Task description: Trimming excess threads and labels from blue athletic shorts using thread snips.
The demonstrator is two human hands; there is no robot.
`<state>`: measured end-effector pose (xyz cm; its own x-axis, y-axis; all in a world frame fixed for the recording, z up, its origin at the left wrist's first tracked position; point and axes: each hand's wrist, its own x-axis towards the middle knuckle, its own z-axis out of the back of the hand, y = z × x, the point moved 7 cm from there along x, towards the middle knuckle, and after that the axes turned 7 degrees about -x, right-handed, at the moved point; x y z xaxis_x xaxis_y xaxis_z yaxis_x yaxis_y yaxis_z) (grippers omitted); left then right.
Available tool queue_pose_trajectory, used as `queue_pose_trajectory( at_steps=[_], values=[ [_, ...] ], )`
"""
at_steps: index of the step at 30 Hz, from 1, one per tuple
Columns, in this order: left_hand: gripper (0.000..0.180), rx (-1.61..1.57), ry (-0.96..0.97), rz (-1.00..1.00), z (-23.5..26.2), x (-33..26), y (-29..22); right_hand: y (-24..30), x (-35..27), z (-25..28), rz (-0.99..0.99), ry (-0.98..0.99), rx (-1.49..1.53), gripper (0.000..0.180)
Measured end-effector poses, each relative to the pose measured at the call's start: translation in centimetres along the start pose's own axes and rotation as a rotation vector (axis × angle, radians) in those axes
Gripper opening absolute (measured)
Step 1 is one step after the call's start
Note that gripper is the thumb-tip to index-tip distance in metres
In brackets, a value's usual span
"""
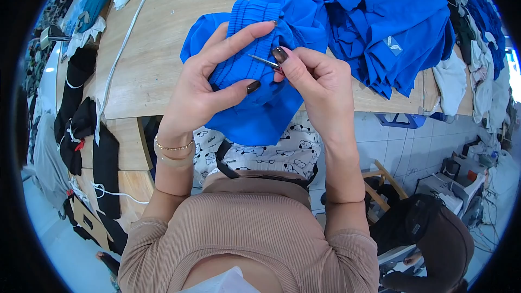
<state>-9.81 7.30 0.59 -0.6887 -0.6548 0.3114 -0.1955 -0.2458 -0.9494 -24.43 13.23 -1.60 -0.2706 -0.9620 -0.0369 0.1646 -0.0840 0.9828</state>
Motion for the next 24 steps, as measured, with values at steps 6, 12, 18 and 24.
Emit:
queue_pose_trajectory(
  at_steps=[6, 12, 18, 24],
  values=[
    [0.061, 0.037, -0.014, 0.013, 0.5, 0.1, -0.2, 1.1, -1.0, 1.3, 0.012, -0.034, -0.085, 0.03],
    [0.06, 0.037, -0.019, -0.024, 0.1, 0.2, -0.1, 2.0, -1.5, 1.2, 0.092, -0.127, -0.388, 0.035],
    [0.06, 0.11, 0.014, -0.03, 0.0, 0.2, -0.4, 2.4, -1.7, 1.3, 0.094, -0.152, -0.428, 0.034],
    [0.06, 0.003, -0.019, 0.026, 0.2, 0.2, -0.1, 2.4, -1.5, 1.4, 0.119, -0.138, -0.453, 0.032]
  ],
)
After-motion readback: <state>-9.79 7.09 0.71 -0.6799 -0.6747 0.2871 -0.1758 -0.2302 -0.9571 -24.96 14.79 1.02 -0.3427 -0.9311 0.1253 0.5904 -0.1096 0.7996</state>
